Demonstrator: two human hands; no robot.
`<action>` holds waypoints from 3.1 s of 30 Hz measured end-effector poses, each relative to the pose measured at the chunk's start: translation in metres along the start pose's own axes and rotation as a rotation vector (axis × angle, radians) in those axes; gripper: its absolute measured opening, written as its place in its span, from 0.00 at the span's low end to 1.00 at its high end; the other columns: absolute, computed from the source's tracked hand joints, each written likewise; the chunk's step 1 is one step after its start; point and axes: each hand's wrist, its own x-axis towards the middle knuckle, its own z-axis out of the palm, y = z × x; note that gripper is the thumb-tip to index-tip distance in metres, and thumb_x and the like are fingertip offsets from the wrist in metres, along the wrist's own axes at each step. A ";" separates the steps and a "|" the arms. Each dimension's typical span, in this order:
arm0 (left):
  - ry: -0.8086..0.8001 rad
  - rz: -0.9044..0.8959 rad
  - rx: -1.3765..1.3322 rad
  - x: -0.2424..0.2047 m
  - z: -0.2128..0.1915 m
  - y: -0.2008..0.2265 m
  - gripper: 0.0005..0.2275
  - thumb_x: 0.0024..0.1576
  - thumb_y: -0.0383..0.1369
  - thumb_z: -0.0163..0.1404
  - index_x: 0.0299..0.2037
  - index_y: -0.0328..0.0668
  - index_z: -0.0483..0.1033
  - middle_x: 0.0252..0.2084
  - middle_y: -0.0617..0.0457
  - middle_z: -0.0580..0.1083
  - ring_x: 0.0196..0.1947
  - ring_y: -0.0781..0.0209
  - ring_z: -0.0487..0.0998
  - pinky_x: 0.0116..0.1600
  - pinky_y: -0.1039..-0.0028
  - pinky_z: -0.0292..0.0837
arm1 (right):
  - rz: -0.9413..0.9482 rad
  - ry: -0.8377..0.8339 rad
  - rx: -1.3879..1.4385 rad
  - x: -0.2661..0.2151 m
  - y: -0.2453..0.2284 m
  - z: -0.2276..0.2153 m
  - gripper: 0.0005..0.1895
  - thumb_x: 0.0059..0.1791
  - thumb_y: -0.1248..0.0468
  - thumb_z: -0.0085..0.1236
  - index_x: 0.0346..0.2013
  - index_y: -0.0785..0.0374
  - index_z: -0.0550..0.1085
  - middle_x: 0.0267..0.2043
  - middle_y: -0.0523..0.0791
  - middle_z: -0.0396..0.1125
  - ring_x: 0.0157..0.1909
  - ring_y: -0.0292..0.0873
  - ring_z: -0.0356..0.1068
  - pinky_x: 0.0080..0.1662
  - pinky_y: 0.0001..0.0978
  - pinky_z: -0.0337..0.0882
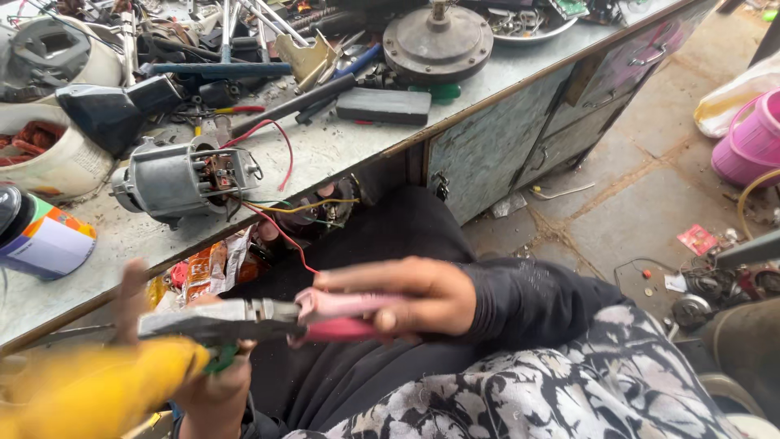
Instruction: The person repairs an electric motor by using a screwdriver to adjust internal components and wires. They also use pliers to manipulate the wires and occasionally hold the motor casing steady with their other hand.
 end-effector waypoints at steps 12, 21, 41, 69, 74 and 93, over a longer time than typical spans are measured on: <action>-0.037 -0.085 0.056 0.009 0.005 0.003 0.53 0.51 0.44 0.65 0.79 0.41 0.38 0.26 0.55 0.68 0.20 0.69 0.69 0.26 0.81 0.65 | -0.014 0.087 0.027 0.011 0.005 0.001 0.30 0.63 0.56 0.48 0.76 0.67 0.56 0.67 0.60 0.62 0.58 0.51 0.66 0.61 0.38 0.66; -0.098 -0.183 0.083 0.010 0.001 -0.006 0.51 0.55 0.53 0.60 0.81 0.44 0.38 0.25 0.58 0.67 0.21 0.73 0.67 0.25 0.84 0.62 | 0.182 0.462 0.467 0.014 0.024 -0.015 0.22 0.62 0.54 0.44 0.65 0.64 0.59 0.49 0.62 0.69 0.34 0.44 0.74 0.32 0.32 0.77; -0.135 -0.224 0.119 0.016 0.001 -0.010 0.45 0.57 0.54 0.54 0.79 0.43 0.42 0.23 0.58 0.65 0.16 0.76 0.62 0.20 0.85 0.56 | 0.297 0.266 -0.009 0.019 0.053 -0.016 0.34 0.56 0.63 0.52 0.78 0.58 0.57 0.62 0.52 0.68 0.50 0.46 0.69 0.49 0.39 0.70; -0.210 -0.356 0.359 0.013 0.011 -0.011 0.12 0.63 0.34 0.49 0.53 0.37 0.71 0.30 0.55 0.75 0.21 0.75 0.64 0.25 0.82 0.59 | -0.311 0.559 -1.213 0.036 0.059 -0.048 0.22 0.50 0.65 0.67 0.58 0.55 0.75 0.63 0.45 0.67 0.67 0.52 0.65 0.65 0.44 0.68; -0.341 -0.262 0.658 0.016 0.023 -0.006 0.12 0.61 0.40 0.52 0.46 0.40 0.72 0.26 0.53 0.75 0.23 0.65 0.74 0.31 0.73 0.70 | -0.449 0.370 -1.383 0.030 0.010 -0.018 0.23 0.50 0.60 0.69 0.59 0.57 0.75 0.63 0.48 0.65 0.67 0.53 0.64 0.69 0.50 0.63; -1.002 -0.397 0.967 -0.017 -0.003 0.025 0.12 0.61 0.46 0.49 0.48 0.54 0.75 0.39 0.51 0.80 0.38 0.50 0.83 0.41 0.60 0.77 | 0.184 -0.546 -1.218 0.011 -0.047 -0.026 0.14 0.52 0.54 0.55 0.46 0.59 0.72 0.31 0.43 0.65 0.29 0.46 0.71 0.26 0.42 0.69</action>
